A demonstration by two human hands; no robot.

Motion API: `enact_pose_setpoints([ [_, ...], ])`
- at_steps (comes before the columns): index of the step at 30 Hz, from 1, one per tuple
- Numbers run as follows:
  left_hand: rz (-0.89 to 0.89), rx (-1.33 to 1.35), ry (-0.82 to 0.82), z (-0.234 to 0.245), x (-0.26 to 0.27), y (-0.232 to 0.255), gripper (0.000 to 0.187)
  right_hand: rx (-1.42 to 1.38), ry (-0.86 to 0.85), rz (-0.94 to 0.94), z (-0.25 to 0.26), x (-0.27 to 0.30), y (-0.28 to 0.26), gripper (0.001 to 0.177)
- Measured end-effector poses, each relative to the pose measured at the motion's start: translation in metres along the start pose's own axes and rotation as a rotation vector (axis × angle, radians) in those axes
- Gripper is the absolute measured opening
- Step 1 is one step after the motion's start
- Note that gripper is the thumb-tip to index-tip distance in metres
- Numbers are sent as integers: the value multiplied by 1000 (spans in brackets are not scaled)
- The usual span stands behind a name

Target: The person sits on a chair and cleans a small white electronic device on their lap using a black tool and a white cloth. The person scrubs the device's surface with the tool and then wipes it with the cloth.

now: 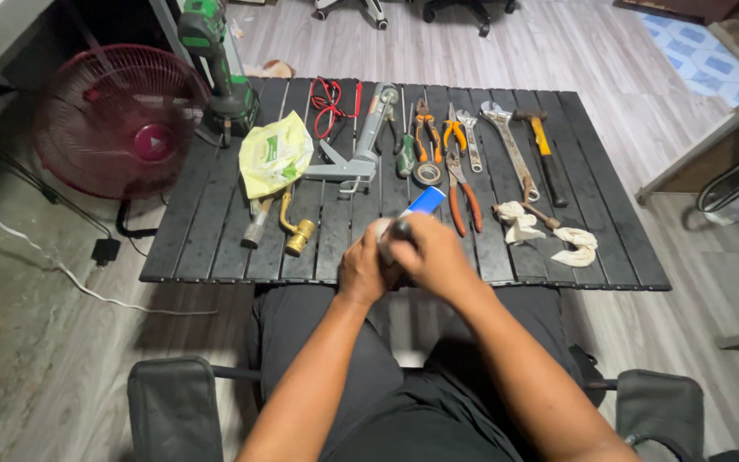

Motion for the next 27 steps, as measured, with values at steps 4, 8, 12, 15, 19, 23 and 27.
enact_pose_setpoints([
  [4,248,-24,-23,-8,16,-13,67,-20,157,-249,12,-15,27,21],
  [8,211,236,112,-11,14,-21,60,-32,233,-229,9,-14,32,20],
  [12,346,375,-4,-17,18,-39,81,-58,-96,-141,-16,-4,28,22],
  [15,289,431,-97,-16,15,-39,110,33,229,-196,-1,-21,38,19],
  [19,340,399,-158,-11,12,-41,124,-68,-34,-246,-18,-8,31,16],
  [23,405,417,-223,-12,12,-43,122,-162,-91,-406,-17,-9,44,15],
  [27,372,397,-185,-10,11,-45,120,-16,203,-207,-9,-13,36,17],
])
Point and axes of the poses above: each hand's wrist, its own x-axis away from the middle knuckle, its own z-axis out of the back of the hand, y = z × x, the point moved 5 cm from there along -x, towards the middle knuckle, and after that the axes turned 11 degrees about -z, right-handed, at the moved point
